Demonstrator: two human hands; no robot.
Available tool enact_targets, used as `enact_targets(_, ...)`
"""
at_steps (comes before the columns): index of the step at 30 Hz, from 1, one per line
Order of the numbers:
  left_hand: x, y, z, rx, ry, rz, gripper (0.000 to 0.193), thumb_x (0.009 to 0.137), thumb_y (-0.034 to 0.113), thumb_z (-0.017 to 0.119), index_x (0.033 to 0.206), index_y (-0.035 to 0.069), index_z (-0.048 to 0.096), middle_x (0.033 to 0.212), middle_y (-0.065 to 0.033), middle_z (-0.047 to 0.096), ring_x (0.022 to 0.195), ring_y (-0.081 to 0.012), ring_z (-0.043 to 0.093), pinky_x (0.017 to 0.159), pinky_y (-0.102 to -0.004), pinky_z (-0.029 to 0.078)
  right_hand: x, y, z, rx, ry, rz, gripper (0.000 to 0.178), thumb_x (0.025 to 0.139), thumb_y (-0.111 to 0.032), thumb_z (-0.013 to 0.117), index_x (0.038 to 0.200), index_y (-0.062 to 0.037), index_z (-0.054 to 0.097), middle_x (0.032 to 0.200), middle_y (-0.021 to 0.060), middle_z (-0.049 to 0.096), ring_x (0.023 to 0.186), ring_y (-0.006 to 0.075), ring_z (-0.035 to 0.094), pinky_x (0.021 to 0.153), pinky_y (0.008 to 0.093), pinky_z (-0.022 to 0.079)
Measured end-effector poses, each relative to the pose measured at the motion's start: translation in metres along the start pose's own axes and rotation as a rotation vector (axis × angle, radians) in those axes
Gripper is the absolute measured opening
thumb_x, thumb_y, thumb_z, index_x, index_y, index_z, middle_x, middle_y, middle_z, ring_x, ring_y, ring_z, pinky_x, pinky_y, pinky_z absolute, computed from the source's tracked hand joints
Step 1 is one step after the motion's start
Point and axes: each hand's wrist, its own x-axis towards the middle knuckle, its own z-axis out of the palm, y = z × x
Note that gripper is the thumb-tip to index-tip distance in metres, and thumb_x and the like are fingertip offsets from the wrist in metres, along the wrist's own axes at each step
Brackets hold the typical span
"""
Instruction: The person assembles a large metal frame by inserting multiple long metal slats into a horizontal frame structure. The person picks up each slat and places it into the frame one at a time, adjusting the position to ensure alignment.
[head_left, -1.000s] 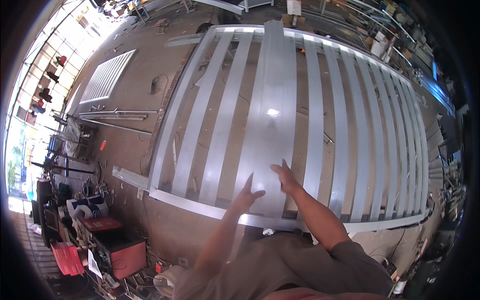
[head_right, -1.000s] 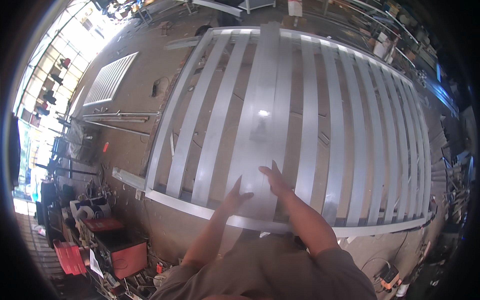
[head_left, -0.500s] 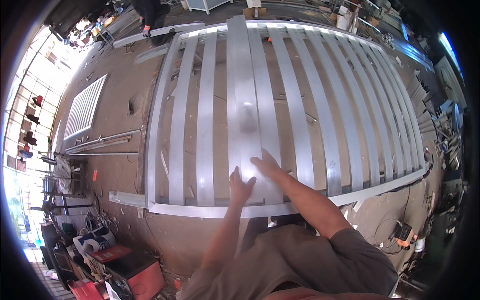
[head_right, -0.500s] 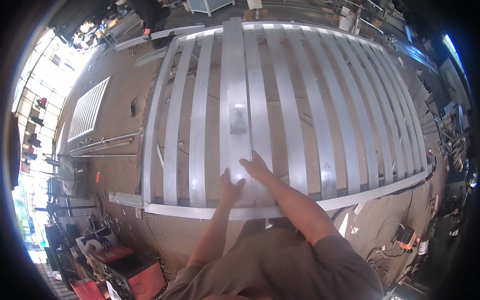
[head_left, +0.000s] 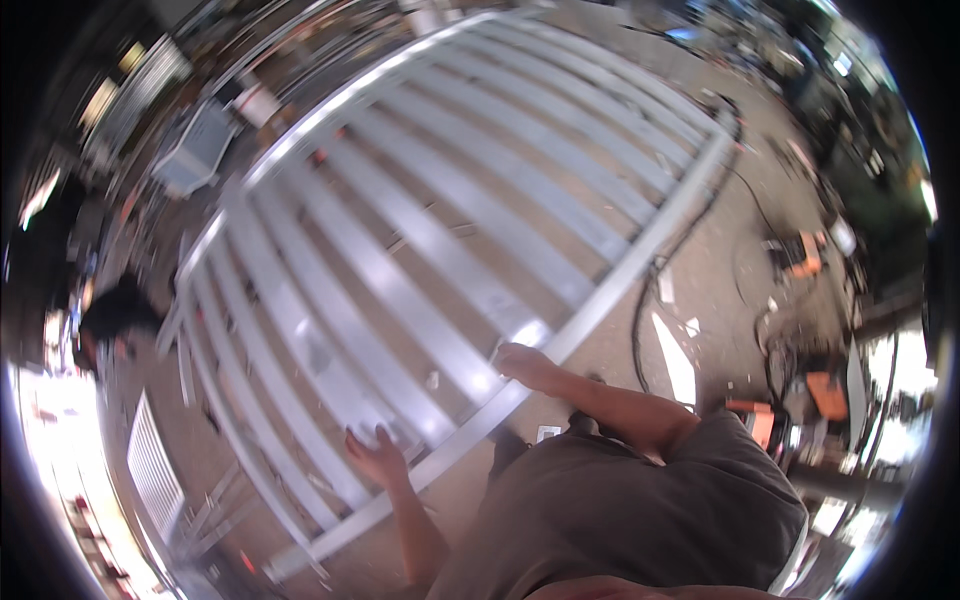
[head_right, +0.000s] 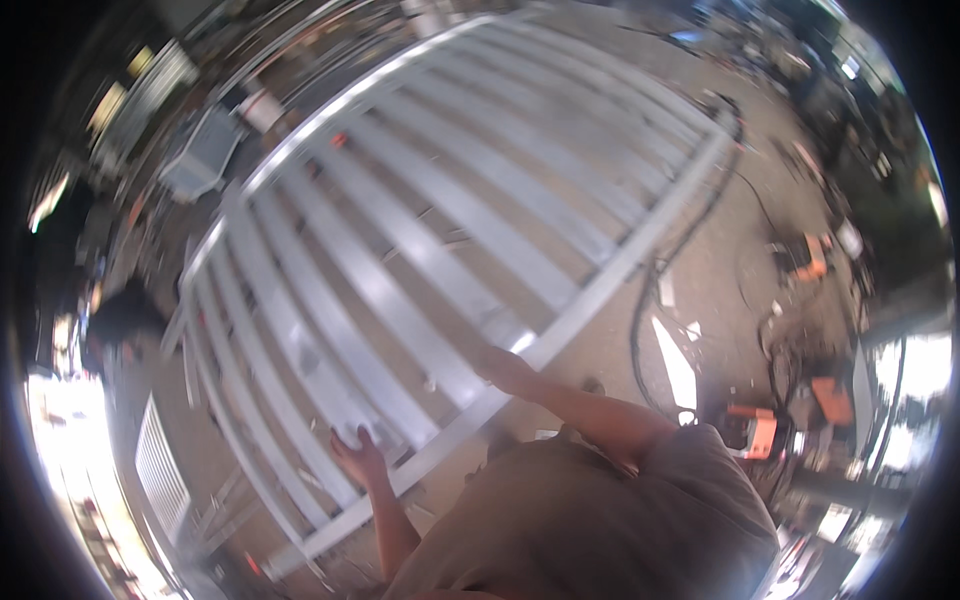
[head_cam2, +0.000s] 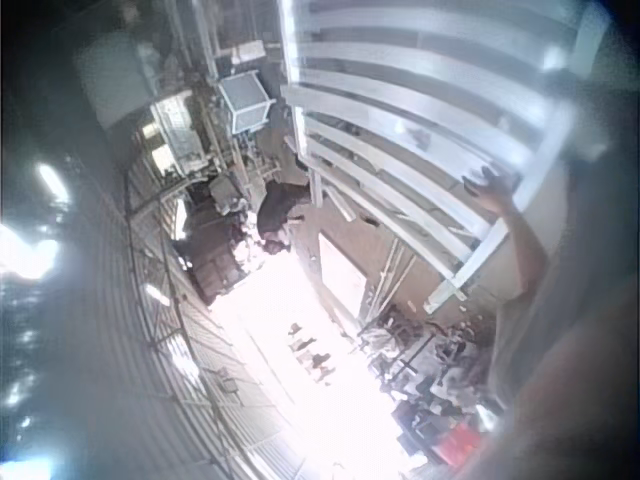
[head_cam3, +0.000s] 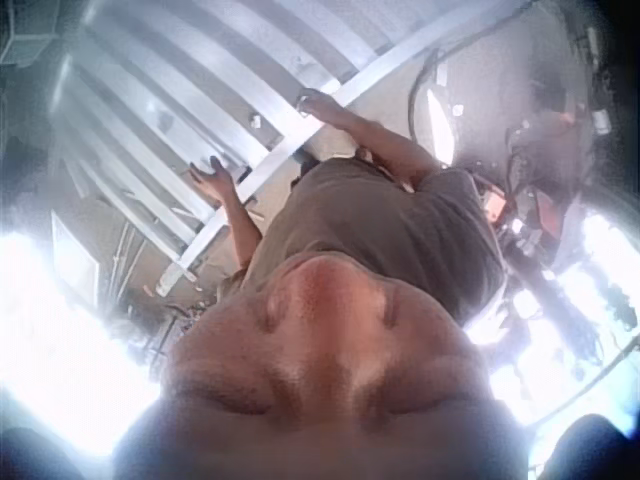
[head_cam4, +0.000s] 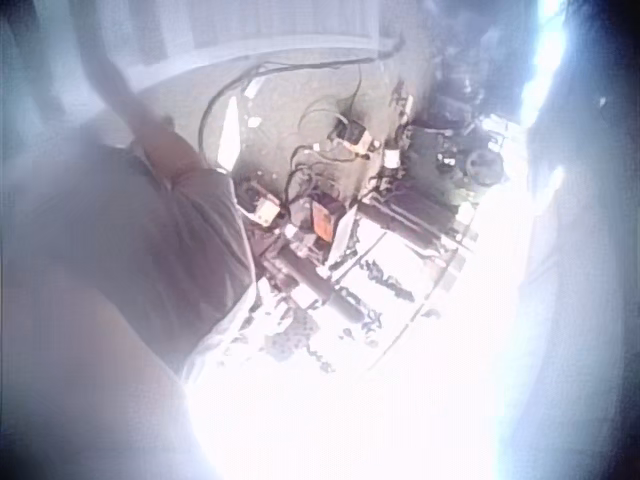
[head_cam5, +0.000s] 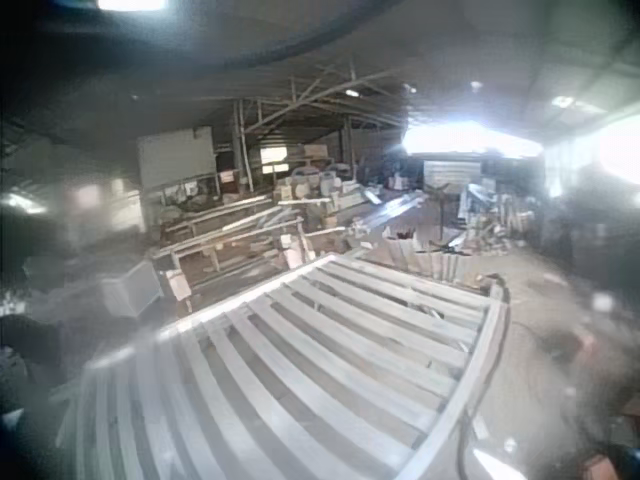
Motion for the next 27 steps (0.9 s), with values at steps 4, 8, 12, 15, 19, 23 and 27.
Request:
enact_targets(4, -0.053, 0.116, 0.021, 0.065, -0.063, 0.2, 0.065, 0.097, 0.028, 0.07, 0.152, 0.003, 0.046, 0.149, -0.0263, 0.047, 0.135, -0.0457, 0.049, 0.111, -0.0548, 0.043, -0.057, 0.101, -0.115, -0.298, 0.259, -0.232, 0.032, 0.098, -0.021, 0.062, 0.12, 0.0019, 0.068, 0.116, 0.0144, 0.072, 0.108, 0.0288, 0.067, 0.096, 0.0405, 0.053)
enact_targets(8, -0.123, 0.247, 0.088, -0.093, -0.214, 0.461, 0.058, 0.094, 0.02, 0.071, 0.145, 0.0, 0.052, 0.143, -0.0269, 0.051, 0.131, -0.0465, 0.051, 0.11, -0.0545, 0.042, -0.136, 0.177, -0.216, 0.103, 0.362, -0.078, 0.032, 0.099, -0.019, 0.064, 0.126, -0.0009, 0.066, 0.112, 0.0119, 0.073, 0.107, 0.0271, 0.068, 0.093, 0.0389, 0.055)
enact_targets(12, -0.186, 0.37, 0.157, -0.353, -0.5, 0.752, 0.052, 0.091, 0.016, 0.075, 0.136, -0.003, 0.056, 0.134, -0.0263, 0.058, 0.123, -0.0466, 0.054, 0.105, -0.0542, 0.045, -0.196, 0.172, -0.319, 0.372, 0.518, 0.012, 0.045, 0.101, -0.013, 0.062, 0.143, -0.0007, 0.053, 0.115, 0.0107, 0.071, 0.104, 0.0212, 0.069, 0.09, 0.0356, 0.055)
enact_targets(15, -0.22, 0.454, 0.198, -0.411, -0.666, 0.85, 0.051, 0.092, 0.016, 0.075, 0.136, -0.003, 0.057, 0.132, -0.0254, 0.06, 0.123, -0.0459, 0.056, 0.105, -0.0534, 0.046, -0.228, 0.151, -0.385, 0.683, 0.629, 0.144, 0.054, 0.1, -0.01, 0.062, 0.151, -0.0009, 0.045, 0.116, 0.0108, 0.071, 0.103, 0.0191, 0.069, 0.089, 0.0342, 0.055)
enact_targets(19, -0.254, 0.548, 0.255, -0.484, -0.817, 0.928, 0.051, 0.094, 0.019, 0.075, 0.137, -0.002, 0.058, 0.132, -0.0246, 0.06, 0.123, -0.0433, 0.057, 0.105, -0.0506, 0.047, -0.243, 0.144, -0.458, 0.921, 0.737, 0.12, 0.067, 0.1, -0.02, 0.064, 0.157, -0.0004, 0.036, 0.127, 0.0148, 0.066, 0.111, 0.026, 0.068, 0.094, 0.0404, 0.056)
enact_targets(23, -0.281, 0.635, 0.33, -0.524, -0.957, 0.847, 0.052, 0.097, 0.022, 0.073, 0.14, 0.0, 0.057, 0.135, -0.0236, 0.06, 0.126, -0.0407, 0.057, 0.107, -0.0477, 0.047, -0.238, 0.151, -0.549, 1.049, 0.821, 0.186, 0.067, 0.107, -0.036, 0.054, 0.159, 0.0004, 0.032, 0.14, 0.0248, 0.058, 0.123, 0.037, 0.062, 0.103, 0.0504, 0.054)
enact_targets(27, -0.294, 0.735, 0.416, -0.603, -0.987, 0.789, 0.054, 0.099, 0.024, 0.071, 0.144, 0.001, 0.055, 0.14, -0.0226, 0.059, 0.132, -0.0393, 0.056, 0.11, -0.047, 0.045, -0.217, 0.151, -0.667, 1.078, 0.903, 0.247, 0.065, 0.11, -0.04, 0.045, 0.16, 0.0005, 0.031, 0.143, 0.0299, 0.054, 0.128, 0.042, 0.058, 0.106, 0.053, 0.053)
